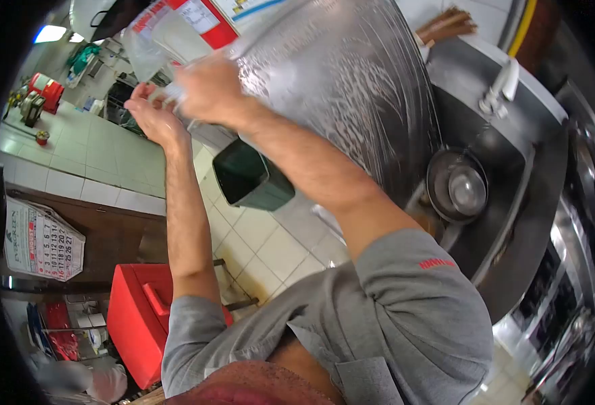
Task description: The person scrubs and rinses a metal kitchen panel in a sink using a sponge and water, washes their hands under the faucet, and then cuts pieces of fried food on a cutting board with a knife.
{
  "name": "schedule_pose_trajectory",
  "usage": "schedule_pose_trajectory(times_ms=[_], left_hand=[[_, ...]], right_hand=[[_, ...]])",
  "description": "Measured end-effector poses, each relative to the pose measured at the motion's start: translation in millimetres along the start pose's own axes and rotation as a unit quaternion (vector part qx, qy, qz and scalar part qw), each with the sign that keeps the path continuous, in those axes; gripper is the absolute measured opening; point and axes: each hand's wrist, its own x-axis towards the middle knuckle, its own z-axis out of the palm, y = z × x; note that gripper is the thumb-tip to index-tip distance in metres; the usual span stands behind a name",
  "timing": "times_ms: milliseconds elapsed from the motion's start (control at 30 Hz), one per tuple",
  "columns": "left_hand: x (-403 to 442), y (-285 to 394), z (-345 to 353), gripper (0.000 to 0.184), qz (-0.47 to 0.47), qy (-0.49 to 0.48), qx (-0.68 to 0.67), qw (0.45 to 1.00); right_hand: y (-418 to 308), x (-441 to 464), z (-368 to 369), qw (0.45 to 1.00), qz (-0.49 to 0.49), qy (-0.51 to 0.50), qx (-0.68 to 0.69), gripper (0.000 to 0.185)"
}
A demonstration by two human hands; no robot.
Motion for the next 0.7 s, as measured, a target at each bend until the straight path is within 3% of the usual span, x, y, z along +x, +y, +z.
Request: schedule_pose_trajectory(times_ms=[33,100,133,167,233,267,333,367,433,467,500,567,600,667,700], left_hand=[[-3,-8,-3,0.041,0.054,0.053,0.002,0.997],[-13,7,2,0.04,0.078,0.062,0.035,0.994],[-15,5,2,0.038,0.128,0.037,0.102,0.986],[-18,15,8,0.039,0.121,0.021,0.128,0.984],[-17,26,8,0.044,0.192,-0.12,0.316,0.921],[-15,27,7,0.044,0.187,-0.122,0.315,0.922],[-8,23,6,0.052,0.113,-0.243,0.411,0.871],[-4,25,7,0.052,0.108,-0.251,0.409,0.871],[4,25,12,0.057,0.057,-0.336,0.492,0.801],[10,23,15,0.062,0.029,-0.394,0.462,0.794],[12,19,16,0.062,0.025,-0.403,0.459,0.791],[8,21,14,0.059,0.015,-0.425,0.392,0.816],[11,18,10,0.061,0.01,-0.434,0.393,0.81],[7,26,11,0.064,-0.021,-0.448,0.41,0.794],[4,34,14,0.067,-0.043,-0.443,0.427,0.787]], right_hand=[[-18,-10,9,0.999,-0.002,0.009,0.051,0.023],[-20,-20,-1,0.991,0.05,0.016,0.119,0.026],[-19,-19,-6,0.977,0.083,0.035,0.192,0.029],[-14,-25,-15,0.937,0.129,0.106,0.306,0.035],[13,-36,-47,0.922,0.127,0.142,0.336,0.035],[23,-40,-58,0.946,0.045,0.32,0.031,0.019],[45,-60,-65,0.935,0.12,0.33,0.056,0.021],[53,-66,-60,0.935,0.127,0.328,0.051,0.021],[70,-83,-46,0.909,0.217,0.146,0.324,0.018],[74,-93,-41,0.937,0.155,0.04,0.312,0.012],[73,-112,-34,0.991,0.063,0.016,0.113,0.033],[57,-150,-50,0.998,-0.033,-0.033,0.049,0.03],[51,-173,-67,0.962,0.155,-0.165,0.153,0.036],[80,-254,-90,0.934,0.167,-0.296,0.106,0.043],[101,-324,-88,0.932,0.21,-0.246,0.161,0.038]])
